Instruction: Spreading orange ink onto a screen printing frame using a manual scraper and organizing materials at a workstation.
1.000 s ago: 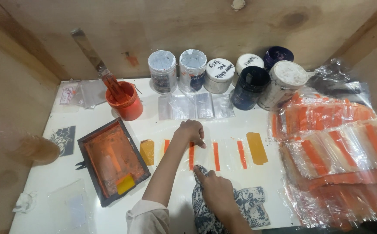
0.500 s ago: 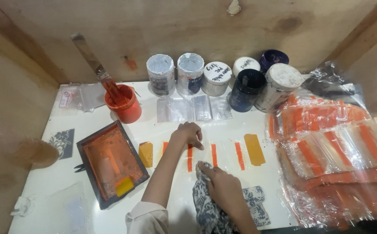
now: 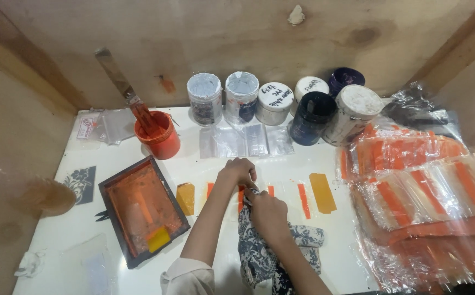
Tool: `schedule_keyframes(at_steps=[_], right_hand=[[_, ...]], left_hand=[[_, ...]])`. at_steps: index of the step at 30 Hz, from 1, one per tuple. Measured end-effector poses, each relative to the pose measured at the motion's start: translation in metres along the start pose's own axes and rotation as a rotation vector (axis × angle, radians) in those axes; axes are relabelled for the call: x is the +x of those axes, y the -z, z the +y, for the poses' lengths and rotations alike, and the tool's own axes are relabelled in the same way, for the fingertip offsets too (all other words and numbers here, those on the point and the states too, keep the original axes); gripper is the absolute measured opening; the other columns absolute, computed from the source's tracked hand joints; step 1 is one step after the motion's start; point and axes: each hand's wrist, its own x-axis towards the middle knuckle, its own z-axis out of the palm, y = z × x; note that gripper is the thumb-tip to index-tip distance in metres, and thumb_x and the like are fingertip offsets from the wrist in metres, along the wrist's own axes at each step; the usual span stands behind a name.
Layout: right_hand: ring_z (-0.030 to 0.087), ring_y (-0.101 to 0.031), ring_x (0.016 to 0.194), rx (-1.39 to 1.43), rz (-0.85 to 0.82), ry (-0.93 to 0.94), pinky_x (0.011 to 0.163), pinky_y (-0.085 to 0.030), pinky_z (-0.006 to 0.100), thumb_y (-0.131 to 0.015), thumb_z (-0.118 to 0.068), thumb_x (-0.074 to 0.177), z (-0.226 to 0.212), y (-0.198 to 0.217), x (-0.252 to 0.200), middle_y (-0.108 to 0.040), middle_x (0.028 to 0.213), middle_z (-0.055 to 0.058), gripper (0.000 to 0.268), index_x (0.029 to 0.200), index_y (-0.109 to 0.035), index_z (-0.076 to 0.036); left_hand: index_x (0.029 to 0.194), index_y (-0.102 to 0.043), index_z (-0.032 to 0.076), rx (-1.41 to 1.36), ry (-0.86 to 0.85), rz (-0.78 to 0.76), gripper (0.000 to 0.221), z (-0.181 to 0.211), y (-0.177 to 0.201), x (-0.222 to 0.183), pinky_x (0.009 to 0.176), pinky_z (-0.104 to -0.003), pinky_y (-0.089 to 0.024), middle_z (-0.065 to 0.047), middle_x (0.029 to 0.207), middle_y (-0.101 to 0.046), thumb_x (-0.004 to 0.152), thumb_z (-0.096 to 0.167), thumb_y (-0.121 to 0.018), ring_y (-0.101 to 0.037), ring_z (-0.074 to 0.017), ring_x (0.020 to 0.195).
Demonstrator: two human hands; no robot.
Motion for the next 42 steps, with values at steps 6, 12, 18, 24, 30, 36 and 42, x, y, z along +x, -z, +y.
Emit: schedule_keyframes(at_steps=[6,12,18,24,30,36,42], right_hand=[[0.032,-0.076,0.074,-0.034,-0.103,-0.021,0.063,-0.061,0.045,-0.057,-0.004,0.090,-0.008,0.011,-0.006,-0.073,0.088,0.015,0.041,0.124,-0.075,-0.019],[0.032,-0.075,0.071,-0.019,-0.108,-0.019,0.060,-0.060,0.043,-0.058,-0.005,0.088,-0.010,0.026,-0.015,-0.073,0.085,0.016,0.037,0.116,-0.079,-0.018],[0.016,-0.041,0.049,-0.119,-0.359,-0.035,0.046,-0.032,0.033,-0.044,0.006,0.093,0.005,-0.002,-0.007,-0.041,0.061,-0.001,0.082,0.159,-0.033,-0.041],[0.021,-0.049,0.056,-0.127,-0.361,0.011,0.048,-0.034,0.038,-0.042,0.003,0.090,0.011,-0.010,-0.022,-0.047,0.065,0.000,0.080,0.156,-0.036,-0.042],[0.022,-0.052,0.061,-0.124,-0.396,0.058,0.051,-0.036,0.039,-0.041,0.001,0.092,0.013,-0.007,-0.053,-0.049,0.071,0.001,0.077,0.154,-0.037,-0.043],[0.035,-0.062,0.084,-0.123,-0.495,0.133,0.066,-0.046,0.048,-0.046,-0.006,0.097,0.019,-0.013,-0.090,-0.059,0.098,0.010,0.075,0.159,-0.028,-0.045],[0.031,-0.046,0.058,0.050,-0.407,0.351,0.050,-0.034,0.045,-0.042,-0.080,0.092,0.025,-0.031,-0.104,-0.038,0.083,0.008,0.063,0.151,-0.040,-0.058]], left_hand=[[0.089,-0.080,0.032,-0.043,0.002,-0.017,0.031,0.011,0.010,-0.015,0.101,-0.039,-0.047,0.003,0.096,-0.079,0.062,0.039,-0.094,-0.072,-0.0268,0.110],[0.088,-0.080,0.031,-0.056,-0.002,-0.017,0.033,0.015,0.014,-0.029,0.101,-0.038,-0.048,0.002,0.094,-0.079,0.060,0.038,-0.094,-0.073,-0.0272,0.108],[0.087,-0.072,0.021,-0.213,0.101,-0.086,0.040,0.033,0.037,-0.055,0.083,-0.028,-0.054,0.002,0.084,-0.074,0.060,0.034,-0.099,-0.070,-0.0141,0.081],[0.089,-0.074,0.023,-0.195,0.118,-0.075,0.037,0.034,0.037,-0.057,0.089,-0.033,-0.054,0.003,0.107,-0.072,0.063,0.038,-0.097,-0.061,-0.0201,0.113],[0.095,-0.073,0.021,-0.226,0.150,-0.096,0.037,0.041,0.045,-0.069,0.088,-0.034,-0.056,0.001,0.106,-0.072,0.068,0.034,-0.095,-0.062,-0.0191,0.113],[0.101,-0.074,0.024,-0.203,0.154,-0.132,0.039,0.043,0.048,-0.074,0.096,-0.036,-0.054,-0.001,0.131,-0.059,0.070,0.037,-0.092,-0.055,-0.0223,0.123],[0.119,-0.072,0.024,-0.194,0.080,-0.193,0.050,0.036,0.053,-0.082,0.098,-0.032,-0.049,0.004,0.130,-0.062,0.073,0.040,-0.086,-0.060,-0.0177,0.119]])
